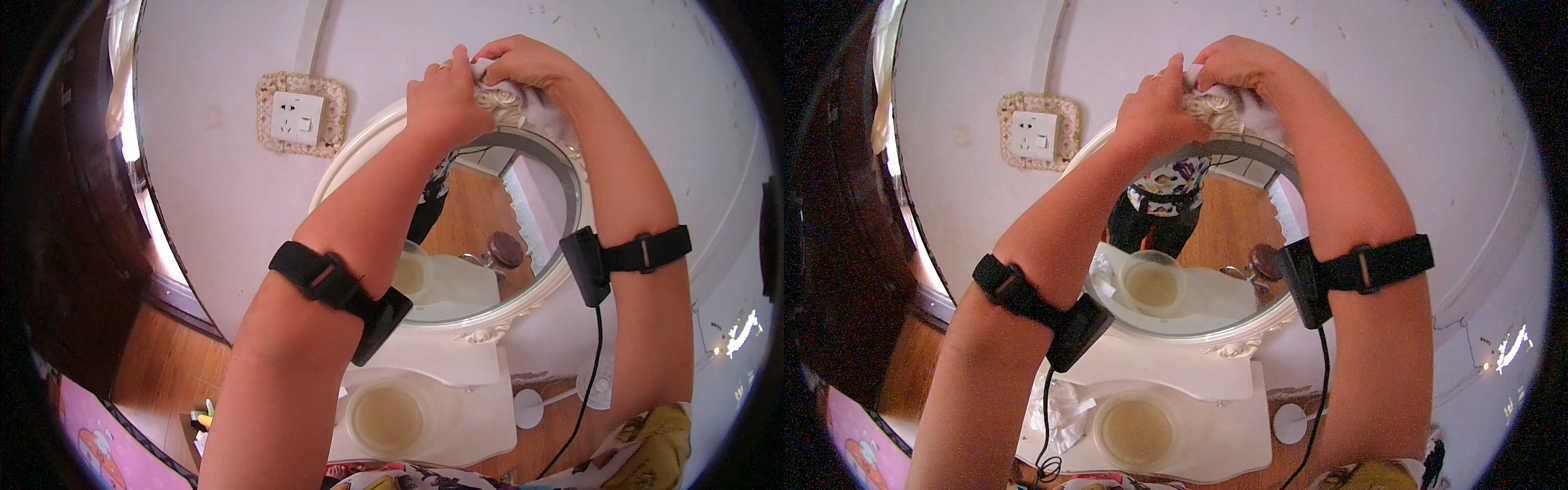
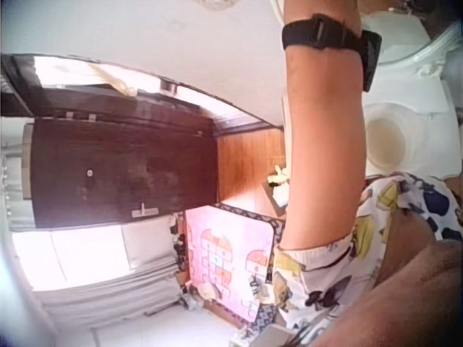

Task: The person cleans the ornate frame and surface of a round mirror using a cloth and a bowl of liquid. The person wipes the top decorative elements, rinses and wrings the cloth in the bowl, and continues wiping different sections of the frame and the mirror glass.

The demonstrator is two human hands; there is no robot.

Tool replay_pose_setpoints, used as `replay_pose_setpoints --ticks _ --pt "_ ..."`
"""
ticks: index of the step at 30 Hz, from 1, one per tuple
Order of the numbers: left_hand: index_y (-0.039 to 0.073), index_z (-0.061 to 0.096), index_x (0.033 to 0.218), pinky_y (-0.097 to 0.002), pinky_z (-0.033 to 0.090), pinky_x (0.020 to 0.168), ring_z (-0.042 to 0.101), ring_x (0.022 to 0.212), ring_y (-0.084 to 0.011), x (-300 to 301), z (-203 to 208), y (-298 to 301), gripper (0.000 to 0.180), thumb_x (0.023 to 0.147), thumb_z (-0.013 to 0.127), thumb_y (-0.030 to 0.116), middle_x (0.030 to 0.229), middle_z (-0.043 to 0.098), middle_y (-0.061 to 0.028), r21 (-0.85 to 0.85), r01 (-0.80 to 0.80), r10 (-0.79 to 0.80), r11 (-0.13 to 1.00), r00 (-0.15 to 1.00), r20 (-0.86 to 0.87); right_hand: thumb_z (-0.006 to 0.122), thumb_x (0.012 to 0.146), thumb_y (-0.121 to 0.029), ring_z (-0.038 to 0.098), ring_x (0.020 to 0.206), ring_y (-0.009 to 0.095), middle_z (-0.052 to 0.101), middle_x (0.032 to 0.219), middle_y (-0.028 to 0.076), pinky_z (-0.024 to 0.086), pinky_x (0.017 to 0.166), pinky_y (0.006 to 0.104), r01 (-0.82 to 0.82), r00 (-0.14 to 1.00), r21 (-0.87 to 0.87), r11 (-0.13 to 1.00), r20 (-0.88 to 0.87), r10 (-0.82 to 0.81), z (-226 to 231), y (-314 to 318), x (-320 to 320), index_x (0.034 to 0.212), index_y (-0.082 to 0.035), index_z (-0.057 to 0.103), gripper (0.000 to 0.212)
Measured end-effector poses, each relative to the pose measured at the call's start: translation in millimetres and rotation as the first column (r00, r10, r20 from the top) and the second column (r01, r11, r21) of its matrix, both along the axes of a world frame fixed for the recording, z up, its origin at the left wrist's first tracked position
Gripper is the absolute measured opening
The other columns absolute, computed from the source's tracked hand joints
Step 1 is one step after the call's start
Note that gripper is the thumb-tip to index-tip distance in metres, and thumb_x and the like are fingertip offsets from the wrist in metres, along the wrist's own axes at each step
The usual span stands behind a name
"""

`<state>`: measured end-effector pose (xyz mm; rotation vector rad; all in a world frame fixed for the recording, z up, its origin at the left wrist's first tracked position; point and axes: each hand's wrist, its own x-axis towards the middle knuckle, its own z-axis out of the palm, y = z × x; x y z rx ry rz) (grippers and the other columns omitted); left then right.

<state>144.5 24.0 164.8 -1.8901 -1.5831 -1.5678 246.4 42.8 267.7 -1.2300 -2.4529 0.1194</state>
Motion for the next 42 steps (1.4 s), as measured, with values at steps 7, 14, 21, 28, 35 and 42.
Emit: replay_pose_setpoints --ticks 7,14,21,28,35,42 --pt "0.007 0.037 0.111 -0.0375 0.039 0.077 0.050 0.099 -0.0252 1.8 -1.5 4.9 0.070 0.051 0.070 0.023 0.099 0.057 -0.0090 0.017 0.069 -0.069 0.997 0.998 -0.008 0.054 0.069 -0.019 0.057 0.084 0.021 0.062 0.091 0.007 0.039 0.074 0.0364 0.115 0.979 0.293 0.949 0.129 -0.158 -15.1 12.1 -14.2 0.097 -0.010 0.061 0.030" --pt "0.007 0.032 0.125 -0.0387 0.043 0.083 0.053 0.099 -0.0320 -6.7 -2.1 6.4 0.096 0.044 0.078 0.034 0.105 0.056 -0.0161 0.004 0.086 -0.086 0.996 0.996 -0.006 0.049 0.074 -0.016 0.057 0.095 0.025 0.062 0.100 0.007 0.035 0.084 0.0436 0.205 0.931 0.525 0.826 0.156 -0.331 -23.2 11.9 -23.3 0.100 -0.017 0.062 0.028" --pt "-0.011 0.020 0.127 -0.0354 0.043 0.084 0.054 0.099 -0.0324 -20.6 -17.0 0.0 0.116 0.043 0.080 0.043 0.104 0.055 -0.0217 -0.073 0.018 -0.018 0.997 1.000 0.012 0.054 0.066 0.002 0.055 0.085 0.016 0.060 0.097 0.007 0.044 0.074 0.0264 -0.094 0.995 0.089 0.992 0.038 0.091 -18.2 4.3 -10.2 0.105 -0.005 0.059 0.039" --pt "-0.012 0.024 0.123 -0.0358 0.046 0.076 0.057 0.088 -0.0322 -40.2 -34.1 6.4 0.108 0.045 0.081 0.036 0.090 0.059 -0.0219 -0.049 0.066 -0.062 0.997 0.995 0.083 0.052 0.066 0.003 0.056 0.083 0.015 0.062 0.092 0.006 0.045 0.073 0.0263 0.095 0.978 0.418 0.903 0.132 -0.164 -22.2 23.7 -24.4 0.098 -0.008 0.063 0.036" --pt "-0.008 0.021 0.129 -0.0333 0.042 0.085 0.055 0.098 -0.0320 -40.6 -35.3 -0.8 0.113 0.046 0.080 0.040 0.106 0.055 -0.0209 -0.098 0.112 -0.100 0.989 0.987 0.123 0.056 0.069 -0.016 0.061 0.081 0.023 0.065 0.090 0.007 0.046 0.073 0.0317 -0.070 0.996 0.182 0.981 -0.045 0.079 -25.6 21.1 -3.9 0.096 -0.020 0.066 0.029" --pt "-0.006 0.024 0.128 -0.0325 0.042 0.084 0.055 0.099 -0.0286 -41.2 -38.0 2.6 0.111 0.045 0.080 0.040 0.106 0.056 -0.0194 -0.097 0.091 -0.078 0.991 0.988 0.130 0.056 0.067 -0.023 0.060 0.084 0.027 0.063 0.092 0.011 0.046 0.076 0.0349 -0.160 0.987 0.452 0.878 0.052 0.153 -42.0 9.0 -23.0 0.097 -0.018 0.065 0.032"
